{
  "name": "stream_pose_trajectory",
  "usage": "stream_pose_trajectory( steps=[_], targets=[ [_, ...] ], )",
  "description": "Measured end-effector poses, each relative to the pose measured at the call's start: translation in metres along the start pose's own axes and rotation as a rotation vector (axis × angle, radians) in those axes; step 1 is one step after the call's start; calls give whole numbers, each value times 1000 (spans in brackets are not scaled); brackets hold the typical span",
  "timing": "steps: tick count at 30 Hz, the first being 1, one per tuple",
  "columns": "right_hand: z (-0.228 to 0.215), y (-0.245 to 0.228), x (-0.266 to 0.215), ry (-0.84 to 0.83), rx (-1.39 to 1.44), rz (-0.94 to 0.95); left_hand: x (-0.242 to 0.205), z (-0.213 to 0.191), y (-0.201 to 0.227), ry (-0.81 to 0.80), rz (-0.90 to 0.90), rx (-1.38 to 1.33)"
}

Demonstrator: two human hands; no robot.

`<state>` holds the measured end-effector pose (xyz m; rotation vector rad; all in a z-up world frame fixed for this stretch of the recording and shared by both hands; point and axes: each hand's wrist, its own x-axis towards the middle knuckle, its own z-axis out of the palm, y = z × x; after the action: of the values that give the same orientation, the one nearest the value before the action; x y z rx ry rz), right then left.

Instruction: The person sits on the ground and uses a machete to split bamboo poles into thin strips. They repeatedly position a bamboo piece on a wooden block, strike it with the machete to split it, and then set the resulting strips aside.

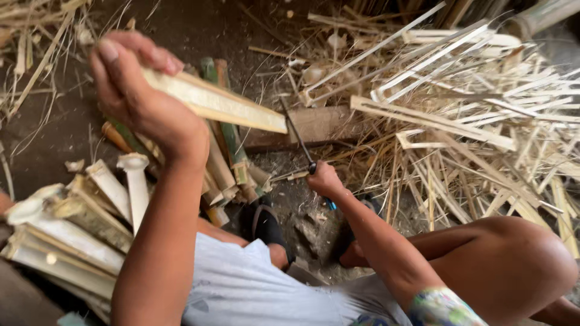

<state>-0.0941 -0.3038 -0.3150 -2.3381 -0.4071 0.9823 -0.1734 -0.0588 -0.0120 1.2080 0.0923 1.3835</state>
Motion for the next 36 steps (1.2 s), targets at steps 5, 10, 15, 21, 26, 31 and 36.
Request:
stream_pose_trajectory(
  steps=[5, 10, 15, 21, 26, 31, 36],
  targets=[
    [-52, -76, -86, -35, 30, -124, -7, 15, 4, -48, 137, 169],
    [-53, -133, -178, 47, 321, -560, -25, 24, 12, -99, 324, 405],
    [-49, -138, -145, 141, 144, -401, -20, 11, 20, -6, 237, 380],
    [-33, -123, -168, 80, 245, -671, -18, 5, 15, -19, 275, 424],
    [8, -59, -33, -5, 140, 22, -10, -5, 8, -10, 242, 345],
    [14, 5, 4, 5, -70, -10, -2, -10, 6, 3, 218, 405],
    [57, 24, 25, -67, 226, 103, 1, -13, -2, -11, 219, 419]
  ],
)
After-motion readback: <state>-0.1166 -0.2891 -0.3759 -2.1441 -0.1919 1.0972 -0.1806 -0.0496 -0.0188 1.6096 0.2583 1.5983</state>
